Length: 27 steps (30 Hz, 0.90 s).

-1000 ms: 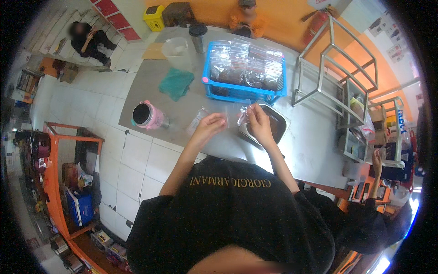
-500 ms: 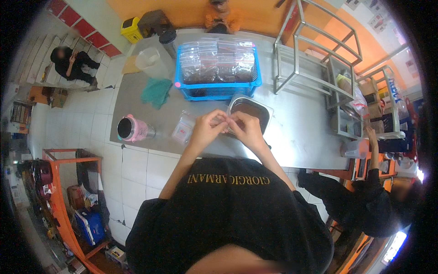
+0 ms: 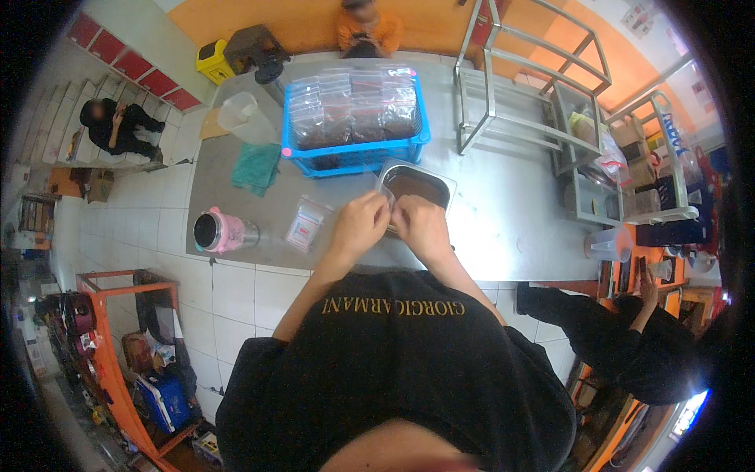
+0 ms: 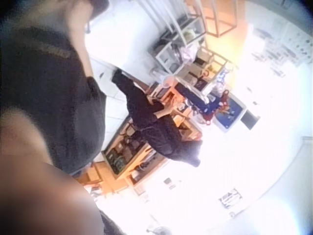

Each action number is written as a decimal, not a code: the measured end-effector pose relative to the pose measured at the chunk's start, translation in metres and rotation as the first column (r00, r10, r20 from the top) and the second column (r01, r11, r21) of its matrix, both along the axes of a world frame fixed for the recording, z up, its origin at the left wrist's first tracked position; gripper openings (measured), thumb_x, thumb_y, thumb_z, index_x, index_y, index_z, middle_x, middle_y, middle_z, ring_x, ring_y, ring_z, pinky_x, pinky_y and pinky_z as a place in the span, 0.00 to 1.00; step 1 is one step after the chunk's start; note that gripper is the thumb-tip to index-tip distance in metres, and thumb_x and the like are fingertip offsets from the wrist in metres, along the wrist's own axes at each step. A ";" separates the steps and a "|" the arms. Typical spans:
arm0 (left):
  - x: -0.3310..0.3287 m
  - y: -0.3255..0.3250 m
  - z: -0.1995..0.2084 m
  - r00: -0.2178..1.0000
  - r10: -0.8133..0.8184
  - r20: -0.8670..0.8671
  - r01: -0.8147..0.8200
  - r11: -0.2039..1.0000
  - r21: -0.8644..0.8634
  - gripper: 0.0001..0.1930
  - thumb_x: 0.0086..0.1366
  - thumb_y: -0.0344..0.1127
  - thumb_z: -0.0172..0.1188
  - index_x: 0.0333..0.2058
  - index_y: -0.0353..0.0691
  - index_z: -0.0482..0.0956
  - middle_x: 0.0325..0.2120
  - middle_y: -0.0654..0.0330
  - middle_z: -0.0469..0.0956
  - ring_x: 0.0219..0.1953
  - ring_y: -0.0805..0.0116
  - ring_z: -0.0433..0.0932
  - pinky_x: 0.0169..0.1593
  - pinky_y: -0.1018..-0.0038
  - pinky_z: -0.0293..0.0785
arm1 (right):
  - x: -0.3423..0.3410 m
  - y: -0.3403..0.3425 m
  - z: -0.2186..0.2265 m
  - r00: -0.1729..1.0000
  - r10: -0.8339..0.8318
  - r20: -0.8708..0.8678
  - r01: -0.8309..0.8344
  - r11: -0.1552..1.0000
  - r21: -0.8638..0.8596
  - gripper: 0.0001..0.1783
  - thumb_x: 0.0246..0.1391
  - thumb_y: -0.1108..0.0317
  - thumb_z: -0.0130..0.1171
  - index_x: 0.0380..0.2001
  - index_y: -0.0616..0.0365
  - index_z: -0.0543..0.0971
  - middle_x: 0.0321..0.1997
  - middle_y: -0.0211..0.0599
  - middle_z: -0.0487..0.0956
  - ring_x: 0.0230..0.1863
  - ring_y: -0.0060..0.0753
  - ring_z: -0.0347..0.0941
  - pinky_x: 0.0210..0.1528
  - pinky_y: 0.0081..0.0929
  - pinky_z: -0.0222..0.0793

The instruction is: The person scoops a dark viscous substance from a metal container into small clear plastic bags using a ladle, then seals each bag and places it into a blue basket. The process is repeated continuously throughout the clip.

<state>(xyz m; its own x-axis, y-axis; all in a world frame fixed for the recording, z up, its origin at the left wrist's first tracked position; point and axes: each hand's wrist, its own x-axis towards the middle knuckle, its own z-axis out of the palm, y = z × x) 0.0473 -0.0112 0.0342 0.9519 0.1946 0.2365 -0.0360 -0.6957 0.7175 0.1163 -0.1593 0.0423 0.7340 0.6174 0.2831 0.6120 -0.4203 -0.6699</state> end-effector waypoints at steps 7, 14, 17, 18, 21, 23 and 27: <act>-0.001 -0.007 0.014 1.000 -0.014 -0.022 0.013 0.998 -0.063 0.05 0.60 0.32 0.59 0.33 0.37 0.77 0.28 0.51 0.74 0.28 0.45 0.75 0.31 0.59 0.70 | 0.020 -0.013 0.012 0.977 0.097 -0.192 -0.068 0.986 0.150 0.09 0.55 0.67 0.61 0.33 0.64 0.79 0.33 0.50 0.80 0.36 0.52 0.78 0.39 0.38 0.73; -0.004 -0.004 0.027 0.995 -0.099 -0.009 0.099 0.995 -0.015 0.09 0.61 0.33 0.59 0.36 0.34 0.77 0.33 0.47 0.76 0.36 0.44 0.77 0.39 0.59 0.73 | 0.015 -0.018 0.018 0.933 0.252 -0.255 -0.216 0.963 0.164 0.15 0.59 0.63 0.58 0.41 0.65 0.80 0.41 0.54 0.81 0.43 0.57 0.79 0.47 0.42 0.74; -0.005 -0.005 0.026 0.994 -0.096 -0.047 0.096 0.995 -0.002 0.08 0.61 0.32 0.60 0.36 0.34 0.77 0.33 0.48 0.76 0.37 0.44 0.77 0.40 0.60 0.74 | 0.010 -0.014 0.013 0.934 0.235 -0.269 -0.194 0.966 0.173 0.14 0.59 0.66 0.56 0.42 0.65 0.80 0.42 0.55 0.81 0.44 0.58 0.78 0.47 0.43 0.74; -0.005 -0.006 0.026 0.996 -0.081 -0.046 0.080 0.997 -0.014 0.08 0.61 0.32 0.60 0.36 0.34 0.77 0.34 0.48 0.77 0.37 0.45 0.78 0.40 0.60 0.74 | 0.010 -0.013 0.012 0.922 0.218 -0.320 -0.173 0.971 0.163 0.13 0.59 0.66 0.56 0.42 0.64 0.80 0.42 0.55 0.81 0.44 0.58 0.78 0.47 0.43 0.74; -0.005 -0.008 0.024 0.998 -0.049 -0.048 0.045 0.996 -0.074 0.08 0.60 0.30 0.61 0.36 0.34 0.77 0.34 0.49 0.77 0.35 0.46 0.78 0.39 0.62 0.75 | 0.010 -0.014 0.012 0.957 0.190 -0.219 -0.178 0.981 0.074 0.12 0.59 0.66 0.55 0.40 0.63 0.80 0.40 0.55 0.80 0.42 0.59 0.78 0.45 0.46 0.74; -0.006 -0.008 0.024 0.998 -0.044 -0.055 0.035 0.989 -0.146 0.08 0.59 0.29 0.61 0.36 0.34 0.77 0.33 0.49 0.78 0.34 0.47 0.79 0.38 0.63 0.75 | 0.010 -0.014 0.014 0.968 0.187 -0.170 -0.191 0.982 -0.009 0.12 0.59 0.65 0.54 0.37 0.63 0.79 0.37 0.54 0.80 0.40 0.59 0.78 0.43 0.48 0.74; -0.005 -0.006 0.020 0.993 -0.040 -0.110 0.015 0.976 -0.218 0.08 0.60 0.31 0.59 0.37 0.34 0.79 0.32 0.47 0.80 0.32 0.47 0.79 0.35 0.62 0.74 | 0.009 -0.014 0.013 0.982 0.177 -0.071 -0.184 0.978 -0.099 0.11 0.59 0.63 0.54 0.31 0.60 0.78 0.32 0.51 0.80 0.33 0.58 0.78 0.38 0.50 0.74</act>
